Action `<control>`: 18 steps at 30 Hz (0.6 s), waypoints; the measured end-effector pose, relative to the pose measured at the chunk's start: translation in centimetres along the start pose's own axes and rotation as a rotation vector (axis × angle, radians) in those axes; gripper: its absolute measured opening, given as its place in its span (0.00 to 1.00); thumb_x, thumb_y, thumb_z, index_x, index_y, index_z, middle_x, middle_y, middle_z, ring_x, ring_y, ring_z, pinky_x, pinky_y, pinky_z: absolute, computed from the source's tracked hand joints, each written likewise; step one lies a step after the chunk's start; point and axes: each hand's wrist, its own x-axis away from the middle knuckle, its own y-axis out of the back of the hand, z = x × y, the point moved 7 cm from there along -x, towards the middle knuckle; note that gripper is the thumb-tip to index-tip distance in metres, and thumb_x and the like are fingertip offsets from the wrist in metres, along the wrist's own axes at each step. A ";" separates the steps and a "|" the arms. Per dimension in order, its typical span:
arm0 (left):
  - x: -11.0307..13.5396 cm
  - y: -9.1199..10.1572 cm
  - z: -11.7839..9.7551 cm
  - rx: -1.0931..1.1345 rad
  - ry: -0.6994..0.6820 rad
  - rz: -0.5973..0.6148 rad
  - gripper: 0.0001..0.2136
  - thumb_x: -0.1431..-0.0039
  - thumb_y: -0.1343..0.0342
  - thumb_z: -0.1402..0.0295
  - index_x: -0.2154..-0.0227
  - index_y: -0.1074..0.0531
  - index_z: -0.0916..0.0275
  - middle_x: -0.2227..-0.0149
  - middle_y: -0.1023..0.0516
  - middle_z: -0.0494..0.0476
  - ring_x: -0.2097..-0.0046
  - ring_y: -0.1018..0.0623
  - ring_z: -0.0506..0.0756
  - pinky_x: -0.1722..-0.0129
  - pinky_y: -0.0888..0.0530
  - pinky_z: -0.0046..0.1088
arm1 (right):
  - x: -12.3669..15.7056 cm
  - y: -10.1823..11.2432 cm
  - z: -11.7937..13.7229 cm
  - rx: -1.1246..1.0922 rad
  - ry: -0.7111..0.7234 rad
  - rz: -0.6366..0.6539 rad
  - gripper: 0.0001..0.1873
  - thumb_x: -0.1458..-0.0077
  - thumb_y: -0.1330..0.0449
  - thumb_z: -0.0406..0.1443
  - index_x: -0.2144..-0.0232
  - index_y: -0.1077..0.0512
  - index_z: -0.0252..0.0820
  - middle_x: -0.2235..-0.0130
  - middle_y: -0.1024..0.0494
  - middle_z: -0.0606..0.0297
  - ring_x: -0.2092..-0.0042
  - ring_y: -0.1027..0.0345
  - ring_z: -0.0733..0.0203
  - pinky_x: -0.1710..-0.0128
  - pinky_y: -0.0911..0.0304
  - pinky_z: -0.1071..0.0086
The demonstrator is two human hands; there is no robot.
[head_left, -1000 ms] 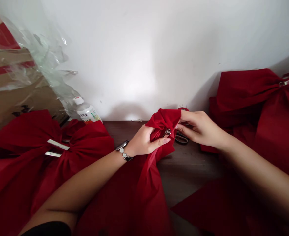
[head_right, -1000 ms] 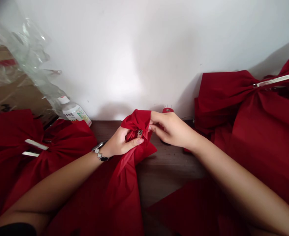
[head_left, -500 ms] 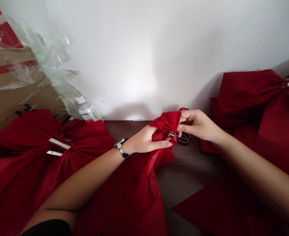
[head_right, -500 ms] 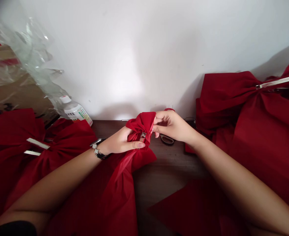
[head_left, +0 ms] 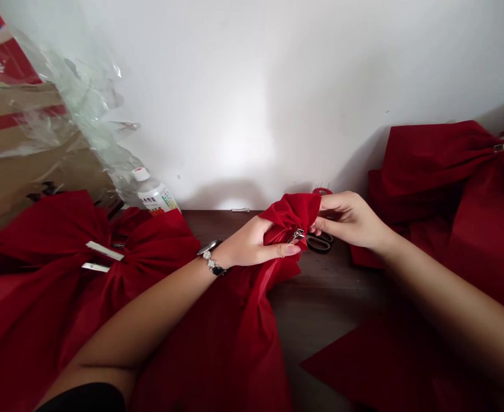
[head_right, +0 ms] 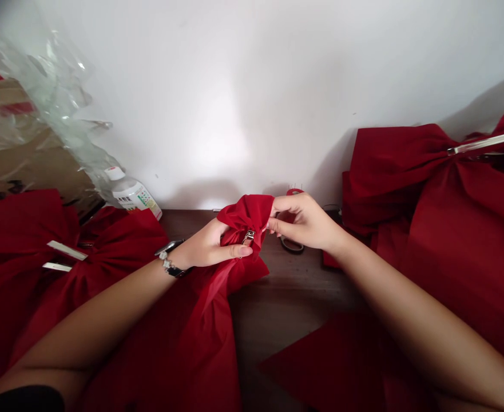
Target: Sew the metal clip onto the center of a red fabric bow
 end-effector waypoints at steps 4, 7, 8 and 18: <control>0.1 0.3 0.9 -0.046 0.095 -0.103 0.14 0.44 0.43 0.58 0.61 0.30 0.64 0.62 0.23 0.56 0.60 0.25 0.54 0.56 0.29 0.30 | 0.0 0.6 1.7 0.416 0.020 0.008 0.11 0.43 0.42 0.36 0.75 0.28 0.36 0.79 0.30 0.66 0.78 0.41 0.70 0.78 0.43 0.74; 0.3 0.5 1.7 -0.114 0.205 -0.204 0.15 0.44 0.44 0.56 0.67 0.30 0.65 0.68 0.24 0.54 0.67 0.26 0.53 0.64 0.30 0.28 | 0.0 1.3 2.9 0.685 -0.016 0.020 0.11 0.42 0.44 0.37 0.70 0.25 0.38 0.74 0.25 0.63 0.74 0.36 0.65 0.73 0.39 0.70; 0.4 0.5 1.8 -0.135 0.223 -0.232 0.15 0.44 0.44 0.56 0.68 0.30 0.65 0.69 0.24 0.53 0.67 0.26 0.52 0.65 0.30 0.28 | 0.0 1.6 3.5 0.744 0.014 -0.014 0.10 0.42 0.43 0.38 0.67 0.24 0.39 0.70 0.23 0.61 0.70 0.32 0.61 0.68 0.36 0.67; 0.8 -0.1 1.0 -0.290 0.286 -0.297 0.19 0.46 0.44 0.52 0.78 0.35 0.64 0.79 0.32 0.47 0.76 0.34 0.48 0.76 0.39 0.24 | 0.5 -1.6 5.6 0.870 0.424 0.056 0.10 0.39 0.47 0.34 0.64 0.26 0.41 0.59 0.23 0.59 0.53 0.33 0.56 0.52 0.39 0.58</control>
